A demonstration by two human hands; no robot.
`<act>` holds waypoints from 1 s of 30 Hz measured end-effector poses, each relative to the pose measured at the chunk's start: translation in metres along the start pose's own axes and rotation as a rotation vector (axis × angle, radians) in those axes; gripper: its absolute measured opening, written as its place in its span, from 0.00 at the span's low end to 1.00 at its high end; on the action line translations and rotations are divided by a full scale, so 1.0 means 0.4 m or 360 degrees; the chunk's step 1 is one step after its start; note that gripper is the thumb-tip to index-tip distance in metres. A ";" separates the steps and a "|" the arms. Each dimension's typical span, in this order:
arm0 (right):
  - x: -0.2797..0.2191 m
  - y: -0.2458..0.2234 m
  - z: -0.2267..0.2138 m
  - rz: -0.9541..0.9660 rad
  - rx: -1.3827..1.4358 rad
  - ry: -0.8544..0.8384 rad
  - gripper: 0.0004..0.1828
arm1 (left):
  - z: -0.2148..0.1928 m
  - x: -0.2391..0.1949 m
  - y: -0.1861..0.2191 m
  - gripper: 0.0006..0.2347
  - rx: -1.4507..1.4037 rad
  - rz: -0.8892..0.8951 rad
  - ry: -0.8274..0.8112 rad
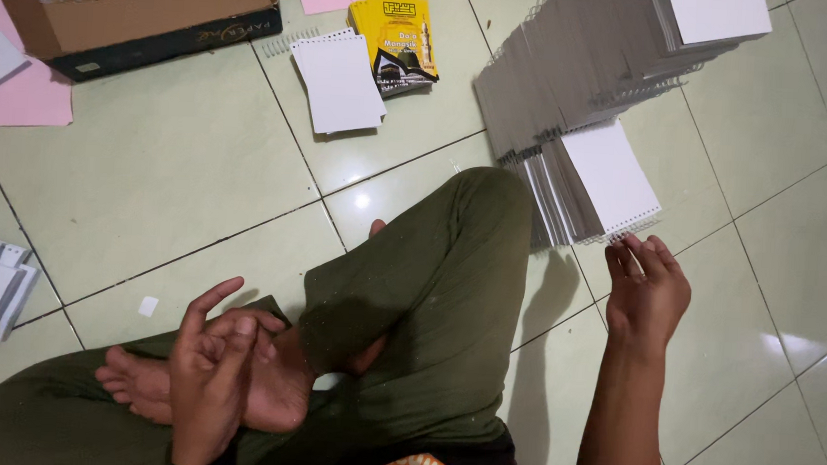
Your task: The person sits on the floor and assembles spiral-bound notebooks by hand. They pick up a stack of white paper, insert a metal spiral binding, and then place a yellow cover sheet on top. The completed notebooks are stacked on the floor.
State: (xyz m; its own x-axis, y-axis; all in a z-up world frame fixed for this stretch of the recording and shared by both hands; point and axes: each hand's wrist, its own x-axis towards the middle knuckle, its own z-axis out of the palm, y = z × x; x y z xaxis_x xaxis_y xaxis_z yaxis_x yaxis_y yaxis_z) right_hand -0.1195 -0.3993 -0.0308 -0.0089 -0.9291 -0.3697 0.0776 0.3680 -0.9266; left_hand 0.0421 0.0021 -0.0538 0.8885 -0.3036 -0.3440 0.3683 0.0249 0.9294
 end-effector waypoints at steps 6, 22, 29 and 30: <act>0.024 0.021 0.002 0.0053 -0.0013 0.0033 0.06 | -0.005 0.000 -0.012 0.20 -0.0021 -0.0021 0.0009; 0.105 0.094 -0.048 0.0060 0.0382 0.0122 0.23 | -0.015 -0.006 -0.009 0.20 -0.0068 -0.0008 0.0071; 0.185 0.187 -0.116 -0.0122 -0.0103 0.0014 0.10 | -0.161 -0.002 0.012 0.18 0.0176 0.0168 0.0249; 0.186 0.206 -0.118 -0.0339 -0.0348 0.0082 0.16 | -0.199 0.003 0.011 0.14 0.0226 0.0283 0.0298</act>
State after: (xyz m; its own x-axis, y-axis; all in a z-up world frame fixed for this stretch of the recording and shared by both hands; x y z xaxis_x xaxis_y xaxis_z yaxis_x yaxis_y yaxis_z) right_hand -0.1608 -0.4365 -0.1381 -0.0531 -0.9851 -0.1634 -0.1474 0.1696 -0.9744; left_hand 0.0665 0.0775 -0.0608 0.9756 -0.1250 -0.1806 0.1721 -0.0758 0.9822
